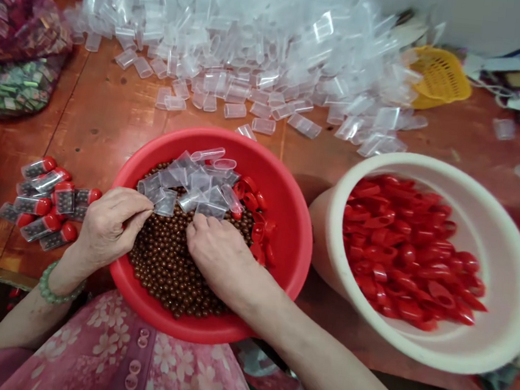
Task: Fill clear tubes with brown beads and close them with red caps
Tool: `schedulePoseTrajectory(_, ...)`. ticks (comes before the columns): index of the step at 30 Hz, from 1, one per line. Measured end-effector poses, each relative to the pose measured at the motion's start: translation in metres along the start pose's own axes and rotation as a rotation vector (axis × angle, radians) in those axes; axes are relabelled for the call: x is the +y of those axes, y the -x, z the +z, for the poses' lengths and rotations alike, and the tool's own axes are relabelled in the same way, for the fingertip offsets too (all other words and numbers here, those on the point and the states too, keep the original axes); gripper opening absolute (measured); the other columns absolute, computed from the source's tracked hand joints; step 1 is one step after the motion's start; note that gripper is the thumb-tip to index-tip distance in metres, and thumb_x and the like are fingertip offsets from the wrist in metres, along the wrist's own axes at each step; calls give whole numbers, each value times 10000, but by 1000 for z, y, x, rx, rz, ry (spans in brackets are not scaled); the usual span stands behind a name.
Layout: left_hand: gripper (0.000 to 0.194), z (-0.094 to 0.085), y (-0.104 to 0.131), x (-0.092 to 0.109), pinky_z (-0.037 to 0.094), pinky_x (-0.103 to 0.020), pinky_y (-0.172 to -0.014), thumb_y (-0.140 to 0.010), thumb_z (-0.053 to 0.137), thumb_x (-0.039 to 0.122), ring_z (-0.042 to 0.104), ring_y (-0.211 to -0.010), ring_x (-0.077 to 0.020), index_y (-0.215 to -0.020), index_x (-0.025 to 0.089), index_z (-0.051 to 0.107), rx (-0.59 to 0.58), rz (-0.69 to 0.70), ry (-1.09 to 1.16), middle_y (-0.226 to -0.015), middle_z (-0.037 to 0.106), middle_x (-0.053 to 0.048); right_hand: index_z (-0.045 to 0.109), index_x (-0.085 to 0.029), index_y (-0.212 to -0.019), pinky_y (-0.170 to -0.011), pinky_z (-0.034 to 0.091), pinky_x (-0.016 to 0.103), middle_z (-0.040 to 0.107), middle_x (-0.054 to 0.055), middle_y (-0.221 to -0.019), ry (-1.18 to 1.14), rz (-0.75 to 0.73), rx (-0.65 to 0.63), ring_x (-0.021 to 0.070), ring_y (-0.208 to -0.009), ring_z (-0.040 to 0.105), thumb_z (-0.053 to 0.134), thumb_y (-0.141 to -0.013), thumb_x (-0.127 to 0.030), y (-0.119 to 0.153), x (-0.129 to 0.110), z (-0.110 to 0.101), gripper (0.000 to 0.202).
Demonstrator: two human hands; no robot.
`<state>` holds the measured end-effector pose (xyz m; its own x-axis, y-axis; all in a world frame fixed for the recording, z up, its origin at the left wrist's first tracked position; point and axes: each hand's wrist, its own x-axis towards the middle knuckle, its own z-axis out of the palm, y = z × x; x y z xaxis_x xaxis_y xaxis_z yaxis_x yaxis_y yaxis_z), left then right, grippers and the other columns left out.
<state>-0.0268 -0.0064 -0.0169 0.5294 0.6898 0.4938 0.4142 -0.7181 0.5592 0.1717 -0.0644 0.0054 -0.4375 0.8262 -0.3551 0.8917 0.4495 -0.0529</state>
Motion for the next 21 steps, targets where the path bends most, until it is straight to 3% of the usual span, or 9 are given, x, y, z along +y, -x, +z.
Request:
schedulePoseTrajectory(2, 92, 0, 1, 0, 536, -327, -772, -861, 564, 92, 648, -796, -183, -856, 123, 650, -3, -8, 0, -829, 717, -81, 640, -89, -924, -702, 483, 394, 607, 126, -877, 115, -37, -20, 282, -816, 620, 429, -847, -17, -7, -10, 5, 236)
schedulePoseTrajectory(5, 96, -1, 2, 0, 535, -326, -771, -862, 559, 98, 646, -793, -184, -849, 122, 651, -8, -13, -5, -821, 715, -83, 633, -101, -922, -712, 477, 371, 614, 116, -875, 61, -188, -45, 257, -821, 618, 428, -867, -39, -20, -14, 11, 221)
schedulePoseTrajectory(9, 109, -1, 0, 0, 531, -324, -751, -864, 547, 102, 641, -777, -188, -833, 120, 650, -10, 0, -24, -805, 711, -84, 609, -113, -961, -757, 486, 322, 627, 103, -954, -273, -321, -124, 203, -839, 614, 463, -793, -8, -31, -3, 15, 246)
schedulePoseTrajectory(12, 128, 1, -2, 1, 530, -323, -747, -875, 526, 114, 637, -778, -185, -835, 130, 646, -26, -9, -40, -807, 711, -80, 595, -115, -1014, -855, 484, 330, 630, 99, -1034, -593, -362, -115, 204, -965, 600, 492, -695, 22, -36, 6, 17, 362)
schedulePoseTrajectory(16, 135, -4, -3, 4, 540, -335, -776, -891, 513, 136, 649, -808, -183, -858, 140, 644, -35, -34, -15, -836, 717, -77, 579, -155, -1108, -959, 451, 364, 641, 59, -1094, -931, -371, -68, 191, -1053, 579, 530, -719, -2, -38, 10, 16, 421)
schedulePoseTrajectory(19, 208, -17, -1, 11, 539, -370, -913, -898, 501, 131, 663, -999, -207, -1057, 127, 635, -116, -143, 138, -1055, 711, -122, 582, -168, -1141, -944, 457, 343, 653, 44, -1092, -1054, -336, -61, 178, -1030, 596, 607, -796, -118, -35, 12, 8, 350)
schedulePoseTrajectory(21, 404, -27, 1, 16, 507, -394, -1015, -894, 500, 124, 603, -1191, -232, -1298, 134, 520, -243, -263, 332, -1297, 615, -164, 582, -170, -1162, -932, 464, 331, 662, 42, -1090, -1108, -304, -40, 171, -1014, 607, 625, -825, -176, -30, 16, 1, 340)
